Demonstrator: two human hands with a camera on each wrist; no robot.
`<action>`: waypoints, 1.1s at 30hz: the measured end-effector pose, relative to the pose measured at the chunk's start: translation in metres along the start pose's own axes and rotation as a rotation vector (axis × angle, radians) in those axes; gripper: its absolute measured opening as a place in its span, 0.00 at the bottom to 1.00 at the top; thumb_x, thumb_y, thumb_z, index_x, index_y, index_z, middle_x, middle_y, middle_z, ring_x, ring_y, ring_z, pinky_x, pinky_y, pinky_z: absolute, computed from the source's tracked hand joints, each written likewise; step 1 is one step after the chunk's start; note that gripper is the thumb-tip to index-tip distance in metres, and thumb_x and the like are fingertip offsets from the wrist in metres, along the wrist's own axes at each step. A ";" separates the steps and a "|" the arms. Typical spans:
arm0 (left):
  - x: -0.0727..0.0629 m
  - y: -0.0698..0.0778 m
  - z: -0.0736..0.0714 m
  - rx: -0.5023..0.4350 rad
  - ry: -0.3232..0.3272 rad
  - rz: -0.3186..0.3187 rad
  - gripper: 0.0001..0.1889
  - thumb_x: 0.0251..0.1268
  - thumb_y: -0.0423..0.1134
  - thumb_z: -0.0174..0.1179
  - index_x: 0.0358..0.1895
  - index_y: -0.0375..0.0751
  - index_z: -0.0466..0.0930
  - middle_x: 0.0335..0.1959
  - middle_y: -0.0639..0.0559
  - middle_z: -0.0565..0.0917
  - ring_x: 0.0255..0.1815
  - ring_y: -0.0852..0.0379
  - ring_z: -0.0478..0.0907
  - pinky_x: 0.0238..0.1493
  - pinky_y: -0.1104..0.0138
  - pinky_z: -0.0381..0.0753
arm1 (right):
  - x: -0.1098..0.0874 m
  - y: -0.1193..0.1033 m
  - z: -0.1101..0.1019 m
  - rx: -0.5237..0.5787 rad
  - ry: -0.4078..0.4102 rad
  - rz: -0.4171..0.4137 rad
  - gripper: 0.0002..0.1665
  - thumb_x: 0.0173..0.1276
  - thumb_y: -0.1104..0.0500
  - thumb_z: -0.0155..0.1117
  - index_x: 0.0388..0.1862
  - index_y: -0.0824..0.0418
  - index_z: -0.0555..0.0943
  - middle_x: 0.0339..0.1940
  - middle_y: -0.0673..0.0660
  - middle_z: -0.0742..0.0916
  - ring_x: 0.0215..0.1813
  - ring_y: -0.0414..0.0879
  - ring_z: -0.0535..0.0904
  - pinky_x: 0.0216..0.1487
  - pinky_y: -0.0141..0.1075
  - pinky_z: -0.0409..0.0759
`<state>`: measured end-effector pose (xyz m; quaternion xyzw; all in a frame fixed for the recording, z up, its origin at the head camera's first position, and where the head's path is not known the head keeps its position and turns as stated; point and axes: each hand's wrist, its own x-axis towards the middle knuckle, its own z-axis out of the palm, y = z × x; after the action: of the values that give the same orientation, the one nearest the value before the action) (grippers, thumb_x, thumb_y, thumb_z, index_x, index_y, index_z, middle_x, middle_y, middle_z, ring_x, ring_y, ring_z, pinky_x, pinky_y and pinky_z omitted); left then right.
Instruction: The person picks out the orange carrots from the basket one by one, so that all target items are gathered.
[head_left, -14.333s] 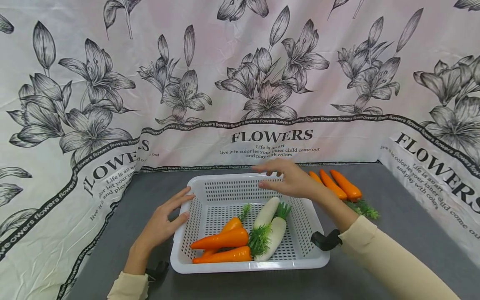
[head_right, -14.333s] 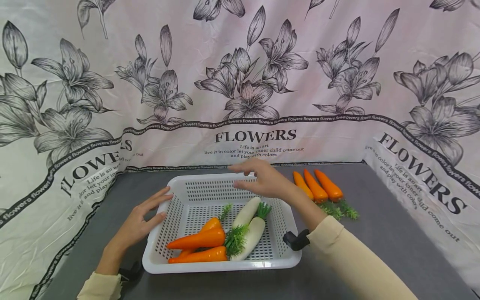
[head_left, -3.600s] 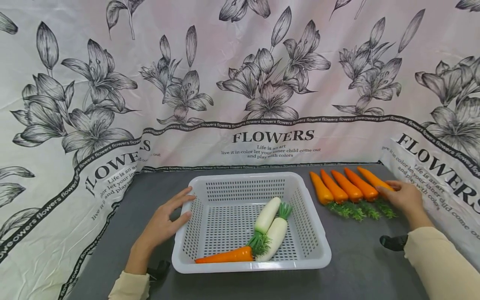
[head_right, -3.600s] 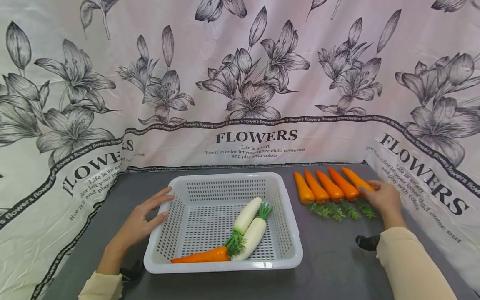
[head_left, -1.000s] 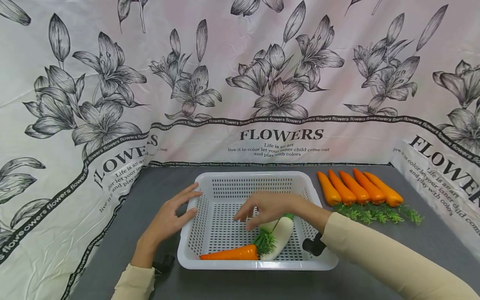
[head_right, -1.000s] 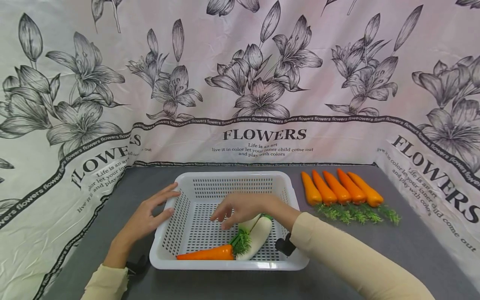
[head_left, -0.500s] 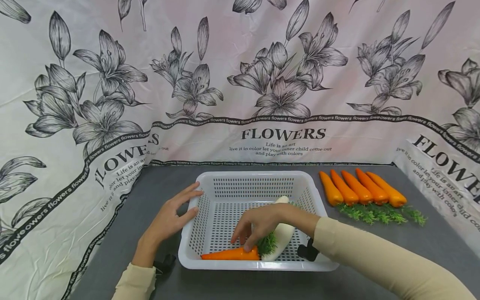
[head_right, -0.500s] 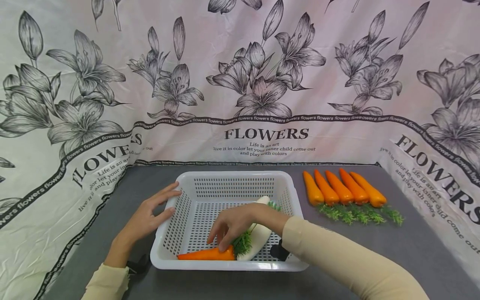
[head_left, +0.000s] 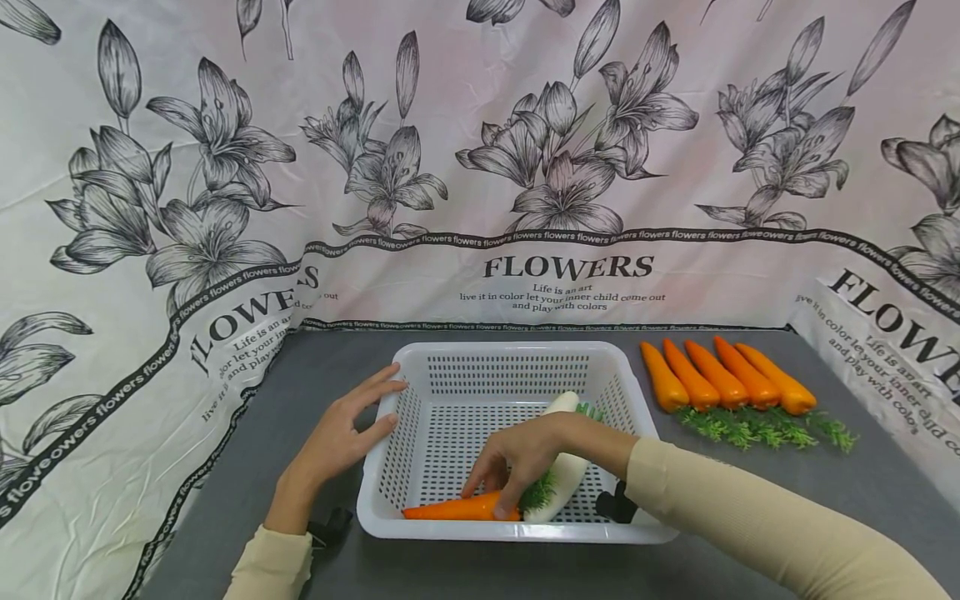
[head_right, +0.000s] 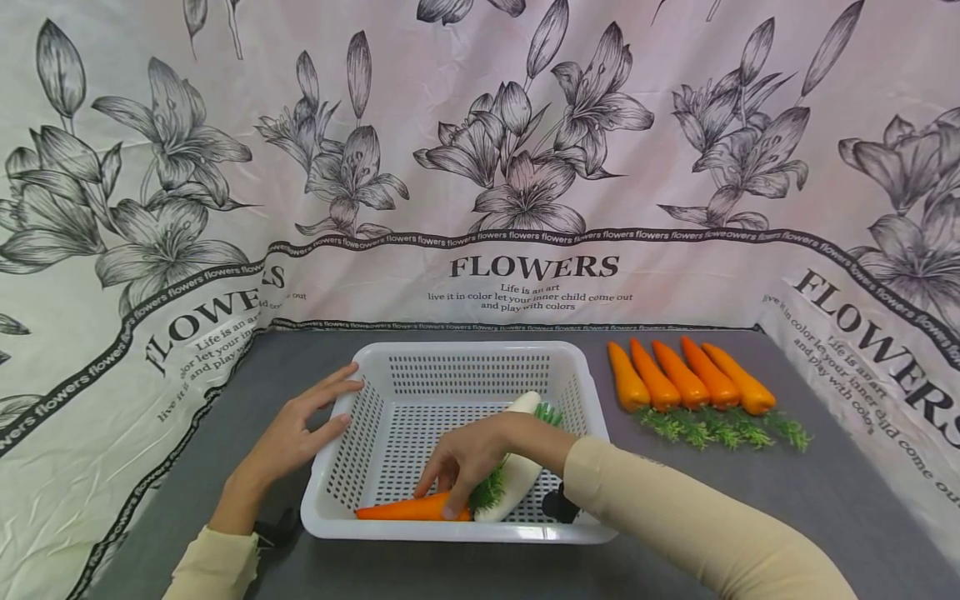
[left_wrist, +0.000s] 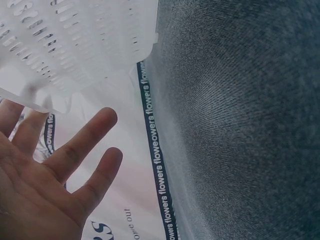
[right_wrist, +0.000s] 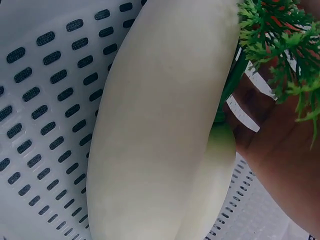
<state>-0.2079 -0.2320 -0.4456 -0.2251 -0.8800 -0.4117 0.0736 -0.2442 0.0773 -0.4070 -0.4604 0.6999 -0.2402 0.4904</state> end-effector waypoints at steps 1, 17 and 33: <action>0.000 0.000 0.000 -0.002 0.001 0.001 0.24 0.72 0.44 0.60 0.70 0.52 0.76 0.81 0.53 0.64 0.78 0.40 0.65 0.67 0.35 0.71 | 0.000 0.000 0.000 0.001 0.000 0.000 0.31 0.67 0.61 0.72 0.69 0.57 0.78 0.55 0.51 0.90 0.49 0.31 0.86 0.56 0.26 0.82; 0.001 0.004 0.000 -0.021 -0.006 -0.008 0.24 0.72 0.44 0.60 0.70 0.53 0.76 0.81 0.54 0.63 0.80 0.40 0.62 0.69 0.34 0.69 | -0.014 -0.011 -0.012 -0.068 0.117 -0.032 0.31 0.66 0.57 0.72 0.69 0.54 0.79 0.52 0.46 0.89 0.46 0.34 0.85 0.56 0.28 0.82; 0.000 0.001 0.000 -0.020 -0.007 -0.006 0.24 0.73 0.44 0.60 0.70 0.51 0.76 0.81 0.52 0.63 0.79 0.37 0.62 0.69 0.32 0.67 | -0.052 -0.011 -0.029 -0.005 0.248 -0.096 0.27 0.69 0.62 0.67 0.68 0.57 0.79 0.57 0.54 0.87 0.49 0.42 0.83 0.58 0.34 0.83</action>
<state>-0.2077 -0.2310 -0.4448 -0.2247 -0.8769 -0.4197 0.0671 -0.2615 0.1147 -0.3625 -0.4611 0.7331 -0.3167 0.3869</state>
